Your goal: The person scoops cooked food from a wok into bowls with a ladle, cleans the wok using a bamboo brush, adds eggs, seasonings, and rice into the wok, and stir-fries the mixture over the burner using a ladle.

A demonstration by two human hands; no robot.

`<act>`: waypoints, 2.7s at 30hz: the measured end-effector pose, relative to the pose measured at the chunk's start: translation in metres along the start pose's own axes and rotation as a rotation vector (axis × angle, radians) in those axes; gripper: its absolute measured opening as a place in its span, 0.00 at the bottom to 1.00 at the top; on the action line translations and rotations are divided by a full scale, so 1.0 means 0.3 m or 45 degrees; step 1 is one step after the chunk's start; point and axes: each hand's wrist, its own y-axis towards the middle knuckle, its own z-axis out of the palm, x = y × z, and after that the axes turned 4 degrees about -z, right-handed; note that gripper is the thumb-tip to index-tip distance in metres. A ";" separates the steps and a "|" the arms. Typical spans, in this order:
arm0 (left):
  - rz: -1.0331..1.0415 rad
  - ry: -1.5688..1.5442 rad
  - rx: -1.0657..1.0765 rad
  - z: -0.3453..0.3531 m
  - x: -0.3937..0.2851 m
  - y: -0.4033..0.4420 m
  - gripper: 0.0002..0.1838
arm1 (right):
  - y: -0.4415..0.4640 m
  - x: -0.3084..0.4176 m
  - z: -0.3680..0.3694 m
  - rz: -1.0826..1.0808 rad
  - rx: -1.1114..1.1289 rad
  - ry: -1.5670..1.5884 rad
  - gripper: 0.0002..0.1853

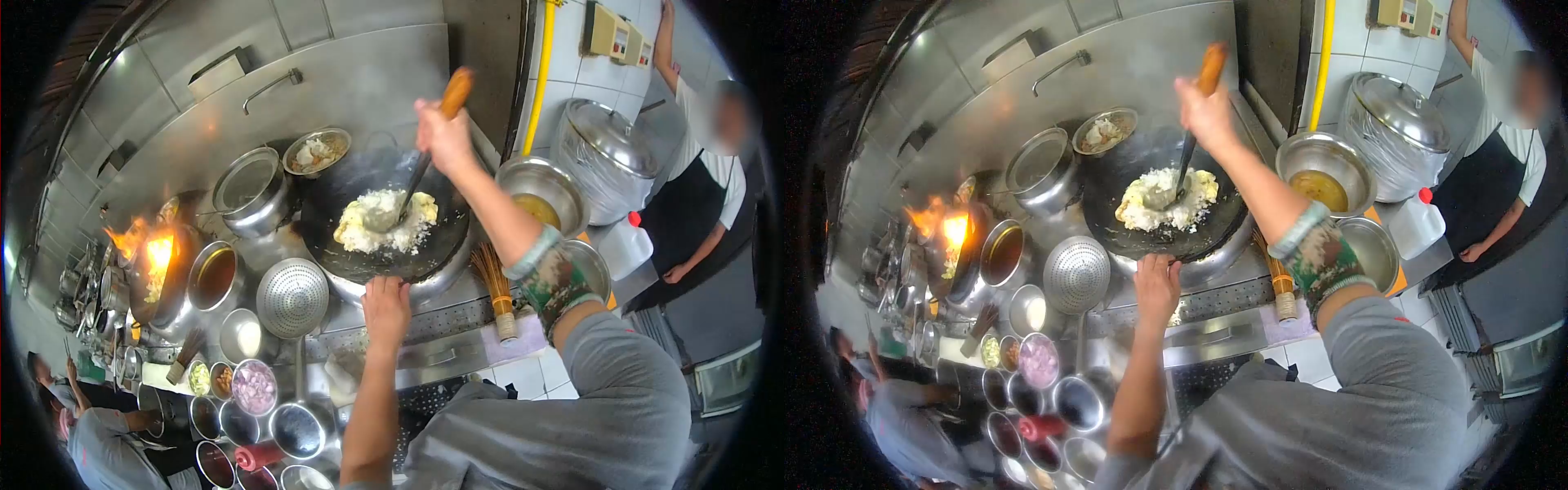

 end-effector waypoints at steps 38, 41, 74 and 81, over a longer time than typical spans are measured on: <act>-0.038 -0.038 0.042 0.007 -0.017 0.004 0.10 | 0.058 0.021 0.009 -0.054 -0.005 0.006 0.19; -0.012 -0.042 -0.064 -0.035 -0.040 -0.025 0.16 | 0.098 -0.055 0.049 0.221 0.212 0.085 0.18; -1.361 0.128 -0.305 -0.487 -0.159 -0.864 0.16 | 0.045 -0.085 -0.097 0.172 0.400 0.223 0.10; -1.452 0.305 -0.635 -0.674 -0.113 -1.160 0.14 | 0.182 -0.449 -0.683 0.286 0.381 0.079 0.23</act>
